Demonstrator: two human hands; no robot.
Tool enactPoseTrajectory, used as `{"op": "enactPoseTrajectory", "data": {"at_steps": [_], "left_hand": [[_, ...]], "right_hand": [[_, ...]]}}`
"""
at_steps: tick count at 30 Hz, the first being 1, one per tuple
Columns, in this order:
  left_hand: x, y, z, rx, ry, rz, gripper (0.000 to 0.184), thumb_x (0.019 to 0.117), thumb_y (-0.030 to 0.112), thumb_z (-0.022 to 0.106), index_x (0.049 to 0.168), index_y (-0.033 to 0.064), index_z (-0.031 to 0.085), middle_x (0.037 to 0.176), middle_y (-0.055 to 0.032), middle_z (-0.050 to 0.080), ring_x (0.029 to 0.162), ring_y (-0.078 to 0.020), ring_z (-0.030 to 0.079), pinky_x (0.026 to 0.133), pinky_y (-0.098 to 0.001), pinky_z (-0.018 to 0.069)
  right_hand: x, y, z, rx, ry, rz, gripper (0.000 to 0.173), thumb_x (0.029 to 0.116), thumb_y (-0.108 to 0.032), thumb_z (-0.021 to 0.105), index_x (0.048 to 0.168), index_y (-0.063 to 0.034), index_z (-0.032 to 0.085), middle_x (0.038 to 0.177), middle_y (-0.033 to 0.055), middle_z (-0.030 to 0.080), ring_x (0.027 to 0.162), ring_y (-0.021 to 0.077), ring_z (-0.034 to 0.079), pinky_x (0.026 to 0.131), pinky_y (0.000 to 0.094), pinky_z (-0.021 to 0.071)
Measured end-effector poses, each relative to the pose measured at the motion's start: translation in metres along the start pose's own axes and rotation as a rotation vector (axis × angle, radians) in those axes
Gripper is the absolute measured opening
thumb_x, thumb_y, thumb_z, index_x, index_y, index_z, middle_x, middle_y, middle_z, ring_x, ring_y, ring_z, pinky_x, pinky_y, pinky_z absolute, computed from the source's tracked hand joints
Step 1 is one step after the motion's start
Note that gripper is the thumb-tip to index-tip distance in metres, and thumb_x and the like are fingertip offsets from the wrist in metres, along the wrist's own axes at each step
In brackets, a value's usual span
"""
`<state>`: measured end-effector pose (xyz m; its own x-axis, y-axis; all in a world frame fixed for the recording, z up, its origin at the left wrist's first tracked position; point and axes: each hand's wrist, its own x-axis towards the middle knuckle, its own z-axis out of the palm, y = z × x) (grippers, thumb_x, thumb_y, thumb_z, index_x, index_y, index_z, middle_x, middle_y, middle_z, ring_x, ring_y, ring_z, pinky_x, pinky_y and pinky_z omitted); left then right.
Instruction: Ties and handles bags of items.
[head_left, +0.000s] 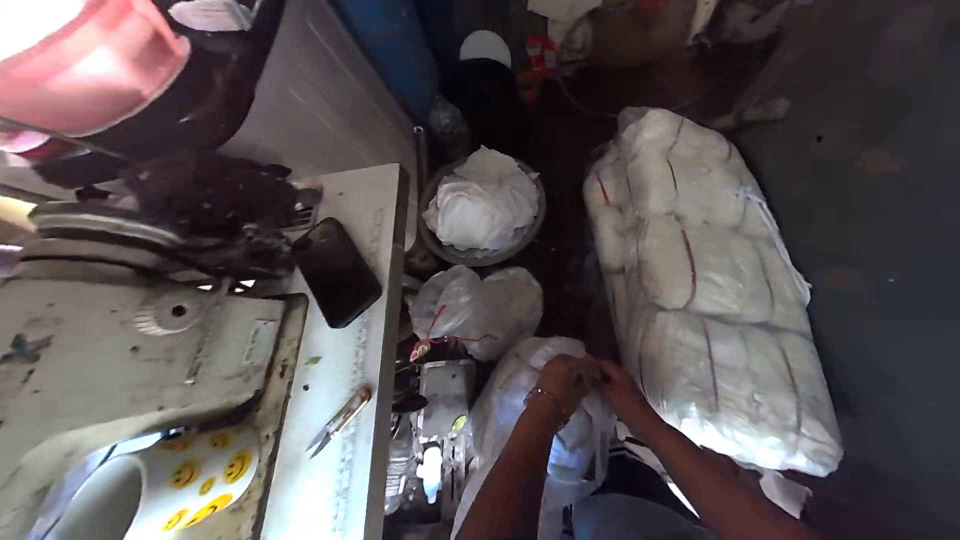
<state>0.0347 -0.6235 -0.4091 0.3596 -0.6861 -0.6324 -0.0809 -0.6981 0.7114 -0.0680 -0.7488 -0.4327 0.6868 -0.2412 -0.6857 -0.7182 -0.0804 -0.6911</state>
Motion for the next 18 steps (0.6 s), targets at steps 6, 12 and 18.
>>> {"op": "enactPoseTrajectory", "data": {"at_steps": [6,12,18], "left_hand": [[0.007,-0.024,0.004,-0.211,0.126,-0.086,0.029,0.1034,0.009,0.054,0.127,-0.0041,0.065,0.118,-0.0208,0.069,0.110,-0.0275,0.066,0.101,-0.0429,0.0501],[0.002,-0.057,0.016,-0.604,0.297,-0.037,0.013,0.0959,0.000,0.061,0.106,-0.0074,0.065,0.104,-0.0126,0.069,0.093,-0.0114,0.065,0.087,-0.0287,0.0536],[-0.004,-0.063,0.020,-0.624,0.335,0.032,0.014,0.0944,-0.002,0.057,0.098,-0.0105,0.068,0.112,-0.0169,0.070,0.103,-0.0131,0.065,0.094,-0.0302,0.0518]], "right_hand": [[0.007,0.013,-0.003,0.216,0.027,0.001,0.053,0.1020,-0.005,0.052,0.153,0.0004,0.040,0.136,0.0250,0.056,0.112,0.0273,0.062,0.097,0.0401,0.0513],[0.018,0.007,-0.002,-0.036,-0.062,-0.100,0.034,0.1017,-0.018,0.061,0.126,0.0057,0.066,0.129,0.0274,0.061,0.119,0.0325,0.060,0.104,0.0413,0.0487],[0.029,0.004,-0.002,-0.012,-0.142,-0.061,0.035,0.1018,-0.020,0.061,0.124,0.0056,0.066,0.126,0.0253,0.062,0.115,0.0306,0.062,0.101,0.0437,0.0497]]}}
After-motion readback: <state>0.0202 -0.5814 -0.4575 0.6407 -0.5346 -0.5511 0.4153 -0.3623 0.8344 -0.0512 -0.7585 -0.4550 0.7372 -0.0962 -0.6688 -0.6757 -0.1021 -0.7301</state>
